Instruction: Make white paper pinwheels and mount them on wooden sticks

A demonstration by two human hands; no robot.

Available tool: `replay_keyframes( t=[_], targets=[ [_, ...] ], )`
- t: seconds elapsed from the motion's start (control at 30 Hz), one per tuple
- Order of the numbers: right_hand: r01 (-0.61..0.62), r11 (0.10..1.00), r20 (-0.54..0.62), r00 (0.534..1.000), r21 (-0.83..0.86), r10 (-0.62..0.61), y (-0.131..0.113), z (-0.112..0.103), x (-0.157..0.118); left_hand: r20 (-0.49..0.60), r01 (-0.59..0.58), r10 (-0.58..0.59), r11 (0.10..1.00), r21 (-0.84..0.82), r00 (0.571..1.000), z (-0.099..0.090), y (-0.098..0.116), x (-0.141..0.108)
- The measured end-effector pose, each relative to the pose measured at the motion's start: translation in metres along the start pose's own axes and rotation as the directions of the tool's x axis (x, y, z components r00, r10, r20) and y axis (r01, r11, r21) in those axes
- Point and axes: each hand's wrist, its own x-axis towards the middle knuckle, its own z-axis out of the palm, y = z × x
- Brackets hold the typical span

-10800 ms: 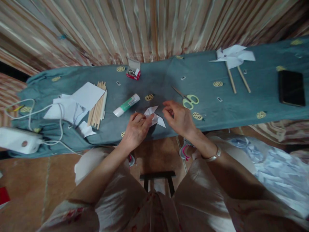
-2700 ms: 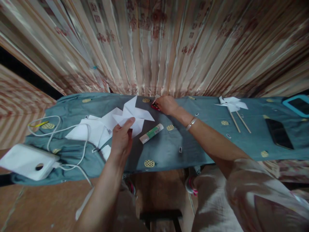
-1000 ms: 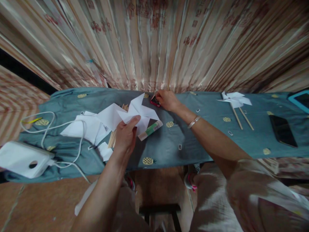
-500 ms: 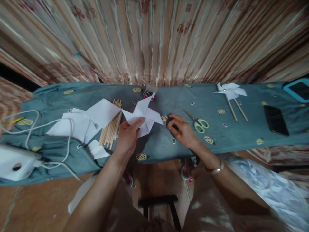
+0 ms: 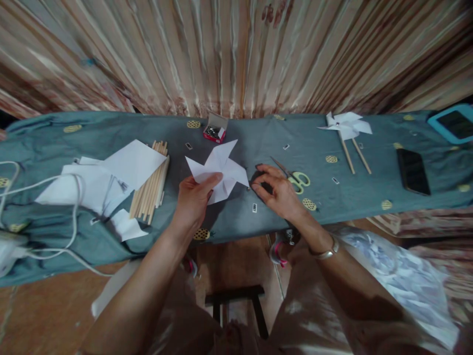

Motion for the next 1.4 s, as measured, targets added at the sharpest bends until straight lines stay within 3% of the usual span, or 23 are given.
replay_keyframes(
  t=[0.5,0.73,0.97,1.13,1.23,1.4],
  targets=[
    [0.001,1.0,-0.024,1.0,0.025,0.0,-0.001,0.019,-0.001,0.055,0.055,-0.056,0.998,0.019,0.997,-0.001,-0.009,-0.001],
    [0.03,0.999,-0.021,0.999,0.027,-0.03,0.002,0.014,-0.007,0.146,0.117,-0.111,0.993,-0.032,0.983,0.003,-0.011,-0.002],
    [0.052,0.999,0.012,0.999,0.004,-0.052,0.004,0.009,-0.014,0.143,0.167,-0.162,0.986,-0.026,0.976,0.007,-0.017,-0.005],
    [-0.013,1.0,-0.064,0.998,0.019,0.014,0.007,-0.005,-0.015,0.144,0.107,-0.109,0.994,0.018,0.984,0.009,-0.027,-0.005],
    [-0.062,0.991,-0.129,0.989,0.118,0.077,0.001,-0.021,-0.017,0.159,0.043,-0.046,0.999,0.024,0.986,0.011,-0.031,-0.005],
    [-0.071,0.952,-0.059,0.994,0.298,0.092,-0.025,-0.038,-0.023,0.142,0.026,-0.033,0.998,0.051,0.989,0.02,-0.033,-0.01]
  ],
)
